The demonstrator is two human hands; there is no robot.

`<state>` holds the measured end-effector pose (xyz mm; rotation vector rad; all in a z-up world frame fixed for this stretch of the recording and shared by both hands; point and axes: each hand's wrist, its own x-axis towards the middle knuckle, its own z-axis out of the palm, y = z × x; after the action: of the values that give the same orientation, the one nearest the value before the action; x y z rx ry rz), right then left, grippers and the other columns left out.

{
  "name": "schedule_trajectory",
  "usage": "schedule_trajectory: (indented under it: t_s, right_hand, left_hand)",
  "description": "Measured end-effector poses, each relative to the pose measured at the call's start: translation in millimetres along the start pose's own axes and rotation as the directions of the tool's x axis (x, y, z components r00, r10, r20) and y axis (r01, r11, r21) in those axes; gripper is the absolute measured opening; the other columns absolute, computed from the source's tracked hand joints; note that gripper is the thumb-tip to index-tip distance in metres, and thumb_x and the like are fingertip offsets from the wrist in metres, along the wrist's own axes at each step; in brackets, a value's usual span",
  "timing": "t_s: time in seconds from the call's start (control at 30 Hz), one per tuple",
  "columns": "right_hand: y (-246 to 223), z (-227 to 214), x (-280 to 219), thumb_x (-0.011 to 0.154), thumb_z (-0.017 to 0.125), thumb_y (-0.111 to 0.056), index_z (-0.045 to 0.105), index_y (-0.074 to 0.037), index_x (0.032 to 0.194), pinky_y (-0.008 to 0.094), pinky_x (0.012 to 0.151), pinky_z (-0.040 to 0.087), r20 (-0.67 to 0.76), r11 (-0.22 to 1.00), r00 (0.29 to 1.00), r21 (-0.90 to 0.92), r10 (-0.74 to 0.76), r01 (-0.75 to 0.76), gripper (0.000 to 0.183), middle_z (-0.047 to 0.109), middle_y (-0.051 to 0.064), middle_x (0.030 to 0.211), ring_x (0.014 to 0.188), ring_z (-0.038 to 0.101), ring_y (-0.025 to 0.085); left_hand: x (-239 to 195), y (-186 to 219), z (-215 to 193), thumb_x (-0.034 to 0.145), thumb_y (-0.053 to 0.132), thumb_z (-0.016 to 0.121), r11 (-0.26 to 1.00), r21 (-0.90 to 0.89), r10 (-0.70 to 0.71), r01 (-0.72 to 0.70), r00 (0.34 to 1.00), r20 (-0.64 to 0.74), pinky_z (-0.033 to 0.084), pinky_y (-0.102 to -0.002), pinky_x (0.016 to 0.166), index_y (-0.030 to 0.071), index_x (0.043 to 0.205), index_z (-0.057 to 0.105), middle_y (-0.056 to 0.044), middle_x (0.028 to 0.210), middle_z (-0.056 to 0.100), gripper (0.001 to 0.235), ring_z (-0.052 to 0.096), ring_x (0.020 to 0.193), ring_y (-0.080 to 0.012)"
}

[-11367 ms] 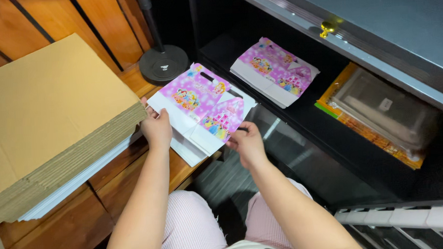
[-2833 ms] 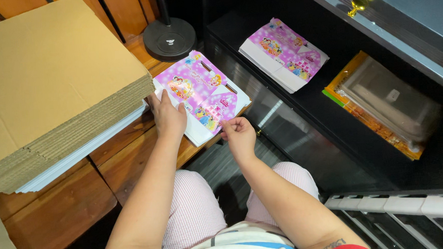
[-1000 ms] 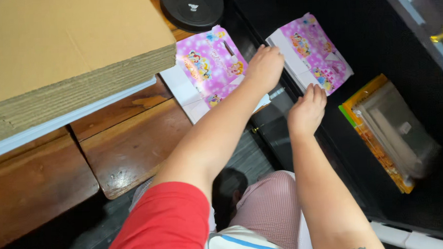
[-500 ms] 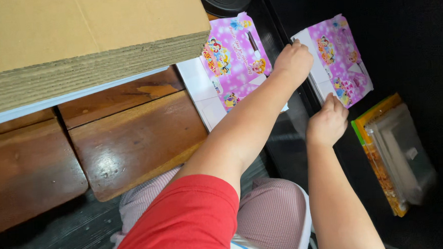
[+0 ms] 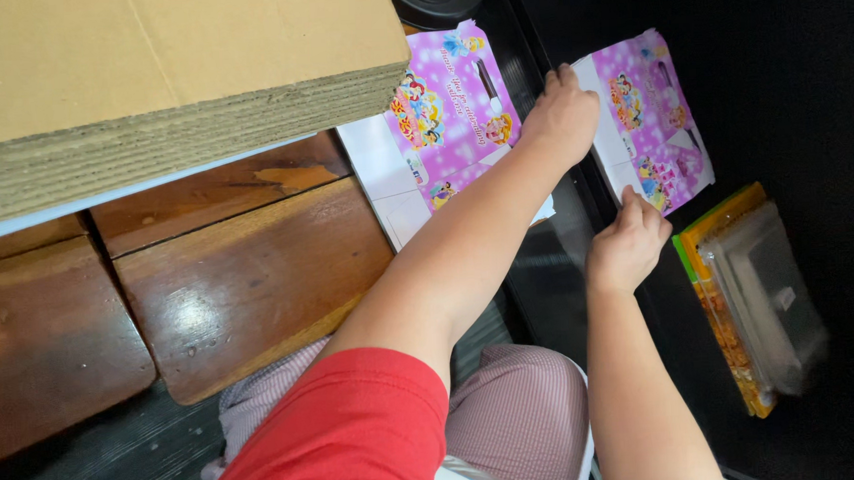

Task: The person sits on the floor and repeatedly picks up stacks of pink papers from a wooden stool, places them on a black shelf, and then returns them to the stool. The person handles the papers by hand without using any tools.

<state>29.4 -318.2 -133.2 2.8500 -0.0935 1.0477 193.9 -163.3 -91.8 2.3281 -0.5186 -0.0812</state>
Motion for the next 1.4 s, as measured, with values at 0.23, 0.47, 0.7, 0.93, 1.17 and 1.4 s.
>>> schedule_trajectory:
  t_s: [0.23,0.47,0.7,0.93,1.17,1.4]
  right_hand:
    - [6.1,10.9,-13.5,0.103,0.064,-0.007,0.077,-0.017,0.117,0.037,0.095,0.055,-0.079,0.997,0.994,0.032,0.074,-0.072,0.021,0.065,-0.002,0.109,0.11,0.06,0.025]
    - [2.1,-1.9,-15.1,0.097,0.075,-0.007,0.08,-0.018,0.108,0.039,0.097,0.051,-0.152,0.978,0.983,0.197,0.098,-0.067,0.017,0.064,0.0,0.1,0.105,0.06,0.026]
    - [21.0,8.4,-21.7,0.088,0.083,-0.011,0.079,-0.016,0.094,0.03,0.074,0.053,-0.143,0.832,0.855,0.355,0.498,-0.426,0.01,0.063,0.001,0.079,0.077,0.06,0.02]
    - [10.6,-14.0,-11.8,0.067,0.106,-0.008,0.054,-0.016,0.142,0.035,0.089,0.06,0.097,0.506,0.636,0.521,0.765,-0.687,0.092,0.045,0.012,0.117,0.103,0.062,0.02]
    - [30.1,9.2,-15.7,0.081,0.097,-0.005,0.045,-0.002,0.151,0.037,0.088,0.061,0.231,0.243,0.509,0.671,0.829,-0.701,0.087,0.053,0.02,0.118,0.106,0.062,0.021]
    - [-10.0,-22.8,-5.9,0.103,0.07,-0.014,0.056,0.002,0.14,0.04,0.092,0.061,0.274,0.113,0.482,0.768,0.832,-0.63,0.043,0.067,0.019,0.115,0.112,0.071,0.022]
  left_hand:
    - [16.1,-21.1,43.2,0.088,0.014,0.059,0.983,-0.172,-0.01,-0.069,0.906,-0.423,0.061,-0.042,0.056,0.001,0.089,0.069,-0.022,0.09,0.062,0.016,0.074,0.077,-0.043]
    - [-22.5,0.5,-24.1,0.092,0.009,0.056,0.815,-0.56,-0.281,0.147,0.946,-0.162,0.064,-0.05,0.079,-0.006,0.104,0.058,-0.028,0.098,0.073,0.019,0.076,0.096,-0.0458]
    - [-43.1,11.3,-54.9,0.095,0.005,0.052,0.746,-0.62,-0.363,0.242,0.929,-0.075,0.061,-0.055,0.092,-0.011,0.122,0.054,-0.031,0.11,0.072,0.032,0.073,0.109,-0.0462]
    - [-52.5,17.8,-75.0,0.095,0.005,0.054,0.721,-0.635,-0.395,0.276,0.917,-0.049,0.061,-0.054,0.095,-0.008,0.128,0.049,-0.029,0.115,0.071,0.036,0.072,0.112,-0.0454]
    - [-31.6,9.5,-39.9,0.09,0.014,0.063,0.808,-0.559,-0.326,0.187,0.932,-0.159,0.061,-0.051,0.096,-0.005,0.119,0.058,-0.026,0.115,0.068,0.035,0.072,0.113,-0.0448]
    - [-47.1,14.8,-54.9,0.092,0.006,0.058,0.766,-0.635,-0.296,0.099,0.931,-0.212,0.057,-0.057,0.099,-0.012,0.117,0.056,-0.029,0.108,0.067,0.03,0.071,0.11,-0.0493]
